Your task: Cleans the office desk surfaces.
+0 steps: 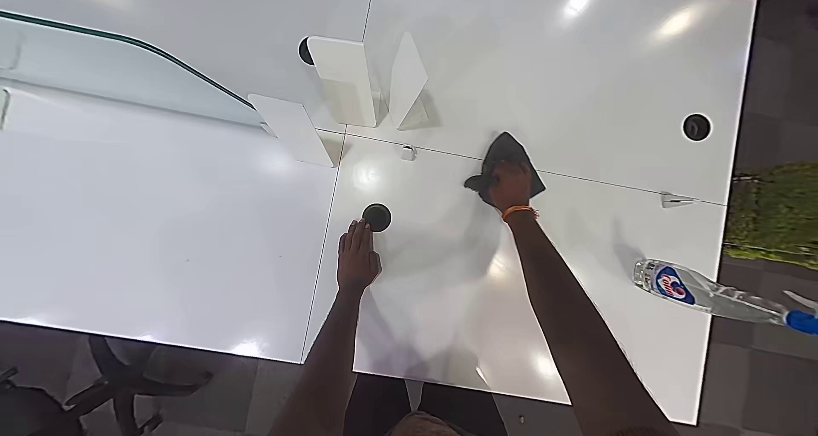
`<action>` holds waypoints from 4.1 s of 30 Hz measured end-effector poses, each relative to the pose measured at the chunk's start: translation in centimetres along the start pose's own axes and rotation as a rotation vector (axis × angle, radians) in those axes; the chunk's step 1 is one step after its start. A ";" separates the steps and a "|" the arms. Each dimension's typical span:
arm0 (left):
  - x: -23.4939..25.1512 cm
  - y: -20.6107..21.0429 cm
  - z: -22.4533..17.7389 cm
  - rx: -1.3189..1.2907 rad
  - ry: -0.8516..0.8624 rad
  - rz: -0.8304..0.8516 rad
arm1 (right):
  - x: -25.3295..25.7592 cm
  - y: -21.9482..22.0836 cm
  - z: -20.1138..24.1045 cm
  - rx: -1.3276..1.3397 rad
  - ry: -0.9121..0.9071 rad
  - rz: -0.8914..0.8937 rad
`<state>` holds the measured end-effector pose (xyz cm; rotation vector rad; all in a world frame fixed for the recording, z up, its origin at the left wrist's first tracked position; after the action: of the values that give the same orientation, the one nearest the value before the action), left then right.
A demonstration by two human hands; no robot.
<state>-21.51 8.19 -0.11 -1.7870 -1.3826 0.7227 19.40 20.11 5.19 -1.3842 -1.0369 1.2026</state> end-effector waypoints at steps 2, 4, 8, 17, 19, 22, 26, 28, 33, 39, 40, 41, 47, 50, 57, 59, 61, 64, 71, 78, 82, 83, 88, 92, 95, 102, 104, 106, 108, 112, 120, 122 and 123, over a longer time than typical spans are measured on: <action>0.0 0.0 -0.1 -0.002 -0.005 0.003 | -1.0 0.3 -3.3 0.017 0.120 0.021; 0.1 -0.1 -0.2 -0.001 -0.010 0.001 | -1.9 0.7 -4.3 0.047 0.230 0.030; 0.0 -0.2 -0.3 -0.001 -0.010 -0.008 | -4.6 2.9 0.1 0.182 0.310 -0.030; 0.3 -0.2 -0.2 0.002 0.001 -0.028 | -11.4 4.3 18.0 0.793 -0.429 0.056; 0.1 -0.3 -0.2 0.005 0.000 -0.025 | -12.3 4.5 17.5 0.804 -0.564 0.134; 0.1 -0.3 -0.2 -0.003 0.005 -0.035 | -13.3 4.1 15.7 0.812 -0.640 0.148; 0.2 -0.2 0.0 -0.013 -0.011 -0.024 | -14.1 2.4 14.3 0.555 -0.498 0.152; 0.1 -0.2 0.0 -0.012 -0.009 -0.025 | -15.1 1.6 14.3 0.373 -0.407 0.044; 0.0 -0.1 0.1 -0.011 -0.001 -0.035 | -15.3 5.0 16.6 0.016 -0.259 0.169; 0.0 -0.3 0.0 -0.021 0.014 -0.065 | -6.8 5.5 18.6 0.010 -0.154 0.028; -0.1 -0.3 -0.1 -0.023 0.010 -0.059 | -5.5 5.2 18.9 0.023 -0.150 0.017; 0.0 -0.2 -0.1 -0.026 0.006 -0.051 | -4.1 4.8 19.1 0.034 -0.146 0.004; 0.0 0.1 0.3 -0.017 -0.019 -0.021 | -0.1 3.1 20.2 0.092 -0.097 0.082; 0.0 0.0 0.3 -0.021 -0.020 -0.019 | -1.1 3.5 20.2 0.102 -0.112 0.036; 0.1 -0.2 0.1 -0.034 0.019 -0.040 | -14.1 6.2 16.9 0.139 -0.299 -0.063; 0.1 -0.2 0.1 -0.037 0.033 -0.045 | -18.7 7.1 14.6 0.140 -0.244 -0.065; -0.1 -0.1 0.5 -0.051 0.038 -0.054 | -23.4 8.0 13.2 0.130 -0.206 -0.059; -0.3 -0.6 0.7 -0.168 0.077 -0.100 | -29.7 8.4 12.5 0.100 -0.159 -0.043; -4.6 -5.2 3.1 -0.500 -0.022 -0.234 | -31.5 8.9 15.6 -0.027 -0.014 0.019; -13.2 -5.0 6.7 -0.152 0.103 0.046 | -21.0 7.3 22.8 -0.025 0.011 -0.026; -13.5 -4.6 6.5 -0.125 0.034 0.043 | -21.3 6.9 27.5 -0.024 -0.139 -0.045; -13.3 -4.6 6.5 -0.110 0.023 0.040 | -21.9 7.0 29.1 -0.027 -0.194 -0.039; -13.3 -4.3 6.7 -0.096 0.018 0.038 | -20.3 7.3 35.3 -0.064 -0.353 0.034; -13.3 -4.9 6.6 -0.082 0.009 0.019 | -14.1 6.3 38.3 -0.079 -0.346 -0.034; -13.5 -4.7 6.7 -0.070 0.019 0.012 | -10.7 5.2 39.9 -0.066 -0.298 -0.049; -13.5 -4.6 6.9 -0.084 0.038 0.007 | -8.7 5.6 40.4 -0.070 -0.272 -0.088; -13.6 -4.6 7.0 -0.073 0.032 -0.006 | -10.0 5.9 40.4 -0.066 -0.297 -0.076; -13.6 -4.9 6.9 -0.087 0.019 -0.054 | -12.9 6.0 40.1 -0.058 -0.334 -0.050; -14.0 -5.4 6.8 -0.135 0.020 -0.139 | -16.7 6.0 39.9 -0.045 -0.374 0.006; -14.4 -6.1 7.3 -0.258 0.067 -0.236 | -23.3 8.3 38.9 -0.088 -0.419 0.071; -14.2 -9.9 4.6 -0.497 -0.064 -0.436 | -33.9 9.1 35.2 0.048 -0.479 0.150; -14.6 -10.4 0.5 -0.564 -0.005 -0.346 | -33.7 8.0 33.9 0.363 -0.449 0.050; -15.0 -10.0 -1.3 -0.621 0.010 -0.264 | -33.5 7.5 32.9 0.471 -0.403 -0.007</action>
<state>-29.79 -5.21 8.74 -1.9905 -1.9330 0.1409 -17.93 -9.12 1.94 -0.7902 -0.9409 1.6376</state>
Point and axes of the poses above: each hand's wrist, its own x-axis towards the middle knuckle, its own y-axis out of the palm, z = x × y, the point moved 7 cm from there along x, towards the middle knuckle, and after that the axes turned 13 degrees about -x, right-handed, at the moved point
